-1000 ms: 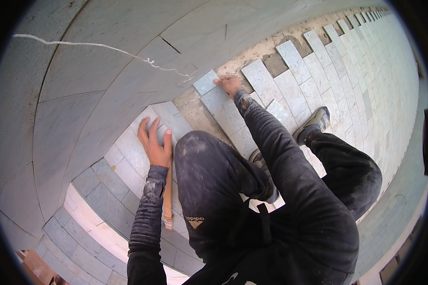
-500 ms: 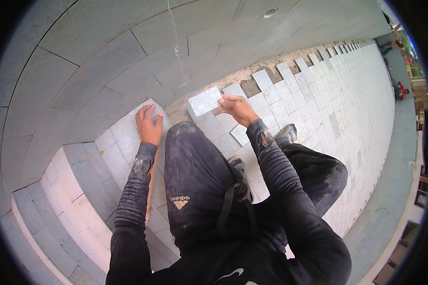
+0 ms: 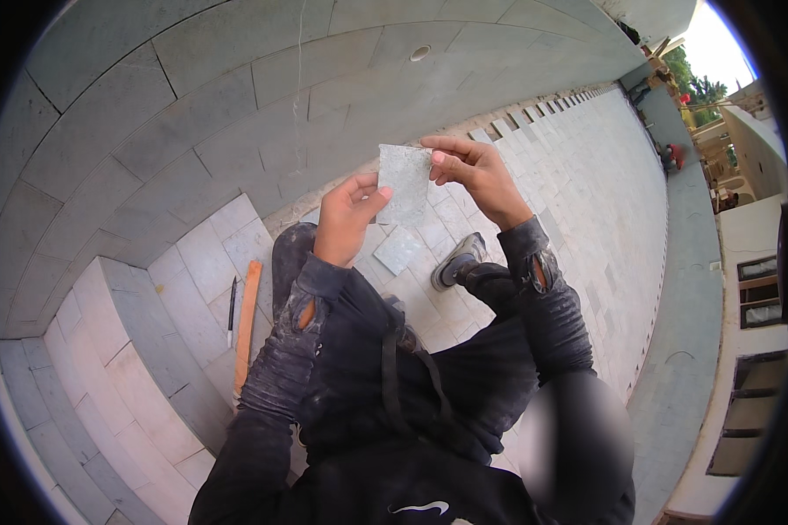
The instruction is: The person uses an angle grinder to cut small tiles and then manually places them along the edge of the pool steps to check the fit.
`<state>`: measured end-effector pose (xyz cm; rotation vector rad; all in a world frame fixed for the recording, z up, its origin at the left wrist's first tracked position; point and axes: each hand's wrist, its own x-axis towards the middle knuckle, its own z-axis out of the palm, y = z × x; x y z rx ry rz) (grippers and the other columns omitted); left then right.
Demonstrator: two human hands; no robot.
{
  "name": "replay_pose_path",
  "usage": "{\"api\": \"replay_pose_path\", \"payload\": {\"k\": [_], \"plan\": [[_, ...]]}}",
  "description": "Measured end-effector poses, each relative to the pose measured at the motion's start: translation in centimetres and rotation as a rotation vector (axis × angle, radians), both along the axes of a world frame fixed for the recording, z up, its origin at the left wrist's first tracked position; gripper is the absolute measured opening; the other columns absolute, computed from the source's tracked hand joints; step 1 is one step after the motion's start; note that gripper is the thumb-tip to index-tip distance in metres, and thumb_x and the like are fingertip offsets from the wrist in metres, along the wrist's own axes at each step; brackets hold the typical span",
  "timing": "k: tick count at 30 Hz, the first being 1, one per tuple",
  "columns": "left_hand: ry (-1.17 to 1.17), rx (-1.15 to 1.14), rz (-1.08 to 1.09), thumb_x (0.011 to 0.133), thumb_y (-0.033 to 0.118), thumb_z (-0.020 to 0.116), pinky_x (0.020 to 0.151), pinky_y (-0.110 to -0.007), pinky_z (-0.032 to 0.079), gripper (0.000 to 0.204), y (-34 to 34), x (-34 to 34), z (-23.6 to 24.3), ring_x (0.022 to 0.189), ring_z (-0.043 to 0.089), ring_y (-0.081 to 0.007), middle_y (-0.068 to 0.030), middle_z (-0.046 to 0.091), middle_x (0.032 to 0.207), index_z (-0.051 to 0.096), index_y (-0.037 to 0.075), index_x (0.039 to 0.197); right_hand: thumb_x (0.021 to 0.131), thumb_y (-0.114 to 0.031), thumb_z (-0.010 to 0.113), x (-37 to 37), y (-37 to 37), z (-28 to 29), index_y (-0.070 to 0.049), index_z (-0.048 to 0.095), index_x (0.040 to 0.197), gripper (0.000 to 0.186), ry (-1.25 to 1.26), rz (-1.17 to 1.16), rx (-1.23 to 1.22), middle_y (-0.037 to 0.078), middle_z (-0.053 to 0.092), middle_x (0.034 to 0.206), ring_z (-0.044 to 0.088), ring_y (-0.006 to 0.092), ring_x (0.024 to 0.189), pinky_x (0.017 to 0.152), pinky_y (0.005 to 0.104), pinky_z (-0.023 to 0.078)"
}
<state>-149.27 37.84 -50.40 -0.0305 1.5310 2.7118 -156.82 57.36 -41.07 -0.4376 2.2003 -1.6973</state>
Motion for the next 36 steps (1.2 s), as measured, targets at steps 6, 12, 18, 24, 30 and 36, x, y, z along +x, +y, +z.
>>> {"api": "replay_pose_path", "payload": {"k": [6,12,18,24,30,36], "plan": [[0.080,-0.026,0.085,0.090,0.014,0.070,0.075,-0.027,0.052,0.028,2.4,1.6,3.3,0.086,0.065,-0.0122,-0.0097,0.068,0.098,0.061,-0.006,0.108,0.091,-0.020,0.069,2.9,1.8,1.1,0.007,0.063,0.120,0.040,0.030,0.000,0.034,0.007,0.068,0.097,0.060,0.0110,0.084,0.074,0.0260,0.050],[0.084,-0.110,0.102,0.089,0.012,0.072,0.077,-0.025,0.051,0.027,3.8,2.2,4.2,0.085,0.065,-0.0122,-0.0102,0.069,0.097,0.061,-0.005,0.106,0.091,-0.018,0.069,3.9,2.9,-0.2,0.007,0.063,0.119,0.038,0.012,-0.044,-0.058,0.007,0.069,0.097,0.060,0.0110,0.085,0.073,0.0268,0.050],[0.002,-0.049,0.038,0.089,0.014,0.072,0.076,-0.025,0.054,0.025,4.8,2.1,2.5,0.083,0.066,-0.0127,-0.0092,0.069,0.094,0.061,-0.004,0.104,0.093,-0.019,0.067,3.8,4.0,-2.3,0.007,0.063,0.119,0.037,-0.049,-0.077,-0.106,0.006,0.069,0.099,0.059,0.0104,0.086,0.077,0.0262,0.047],[-0.118,0.026,0.051,0.093,0.018,0.068,0.073,-0.027,0.056,0.028,4.2,1.8,1.4,0.080,0.068,-0.0142,-0.0088,0.069,0.092,0.061,-0.003,0.110,0.095,-0.021,0.064,3.3,4.2,-2.5,0.006,0.064,0.120,0.037,-0.048,-0.060,0.022,0.005,0.068,0.101,0.058,0.0101,0.088,0.081,0.0264,0.046],[-0.075,-0.053,0.108,0.096,0.020,0.063,0.074,-0.027,0.056,0.028,0.7,0.6,1.1,0.080,0.068,-0.0144,-0.0073,0.068,0.093,0.063,-0.002,0.113,0.094,-0.026,0.066,2.9,1.8,-0.4,0.002,0.065,0.122,0.040,0.045,0.088,0.149,0.002,0.066,0.093,0.057,0.0095,0.083,0.076,0.0259,0.045],[-0.117,-0.125,0.080,0.097,0.021,0.061,0.072,-0.026,0.055,0.026,-1.7,0.3,2.7,0.077,0.066,-0.0131,-0.0070,0.068,0.096,0.065,-0.001,0.110,0.091,-0.016,0.067,3.3,0.1,-0.3,0.001,0.057,0.130,0.044,0.016,0.149,-0.001,0.007,0.067,0.085,0.059,0.0104,0.070,0.063,0.0244,0.048]]}}
